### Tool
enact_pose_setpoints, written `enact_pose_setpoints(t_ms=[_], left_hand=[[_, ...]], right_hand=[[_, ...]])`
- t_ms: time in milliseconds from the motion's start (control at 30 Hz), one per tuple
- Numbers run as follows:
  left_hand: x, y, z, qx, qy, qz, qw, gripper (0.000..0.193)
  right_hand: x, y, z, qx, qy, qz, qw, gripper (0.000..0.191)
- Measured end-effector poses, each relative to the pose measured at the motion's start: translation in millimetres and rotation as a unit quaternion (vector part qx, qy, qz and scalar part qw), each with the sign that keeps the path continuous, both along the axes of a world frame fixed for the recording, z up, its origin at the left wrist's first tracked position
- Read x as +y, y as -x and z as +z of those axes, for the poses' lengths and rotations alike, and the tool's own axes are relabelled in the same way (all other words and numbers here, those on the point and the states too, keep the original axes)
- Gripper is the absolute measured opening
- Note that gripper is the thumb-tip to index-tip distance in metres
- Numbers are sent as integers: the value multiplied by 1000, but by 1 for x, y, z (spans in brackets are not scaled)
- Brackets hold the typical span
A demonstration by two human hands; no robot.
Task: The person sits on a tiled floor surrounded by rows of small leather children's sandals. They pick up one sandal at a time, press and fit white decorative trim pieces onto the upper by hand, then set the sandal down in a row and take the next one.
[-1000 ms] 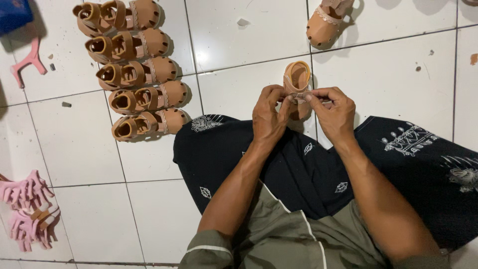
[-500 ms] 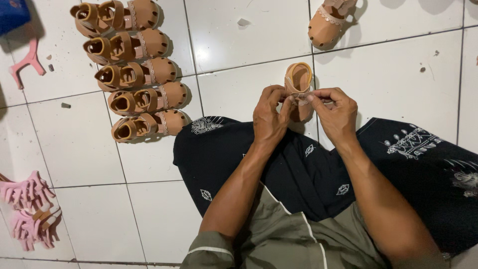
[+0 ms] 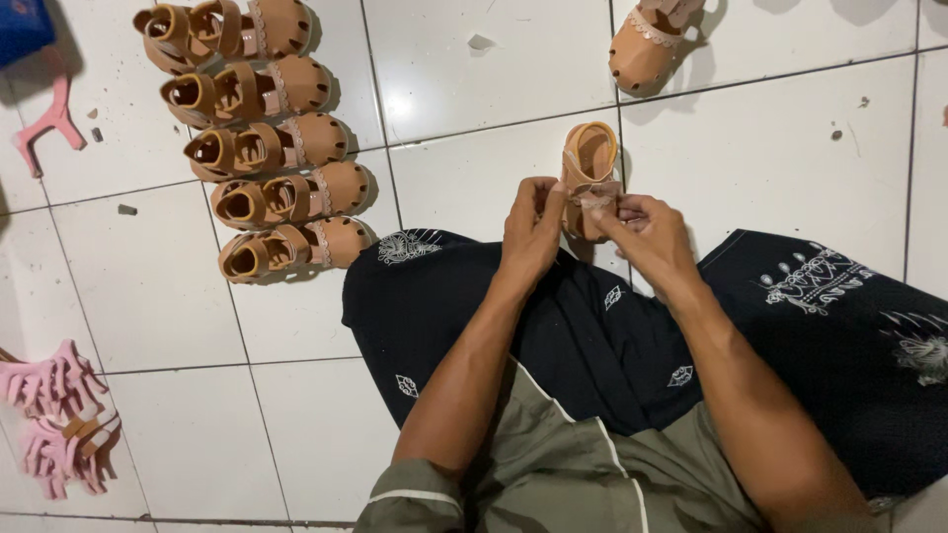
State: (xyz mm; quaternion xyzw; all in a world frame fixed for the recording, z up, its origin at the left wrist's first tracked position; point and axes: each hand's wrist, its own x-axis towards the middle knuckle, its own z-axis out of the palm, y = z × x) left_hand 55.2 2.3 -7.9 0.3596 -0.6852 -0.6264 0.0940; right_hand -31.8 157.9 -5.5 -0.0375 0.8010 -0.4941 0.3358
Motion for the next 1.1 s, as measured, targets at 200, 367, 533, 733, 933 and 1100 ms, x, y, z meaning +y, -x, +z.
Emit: enact_pose_setpoints(t_ms=[200,367,533,733,933,1100], left_hand=[[-1,-7,-13,58,-196,53,977,40],[4,-20,31,74,-354,62,930,51],[26,-25,105,246,-506,-31,826,72],[32,-41,185,319,-521,-133,780,73],[50,-59,226,301,-519,-126,790,62],[53,-65,238,266,-508,-119,811,64]], right_hand=[[2,-7,16,-136,125,-72,980,58],[18,-25,74,-186,216,-90,954,52],[23,-48,157,-157,277,-21,948,50],[54,-38,295,361,158,166,904,42],[54,-30,358,422,24,366,829,52],[51,-33,369,365,35,400,840,36]])
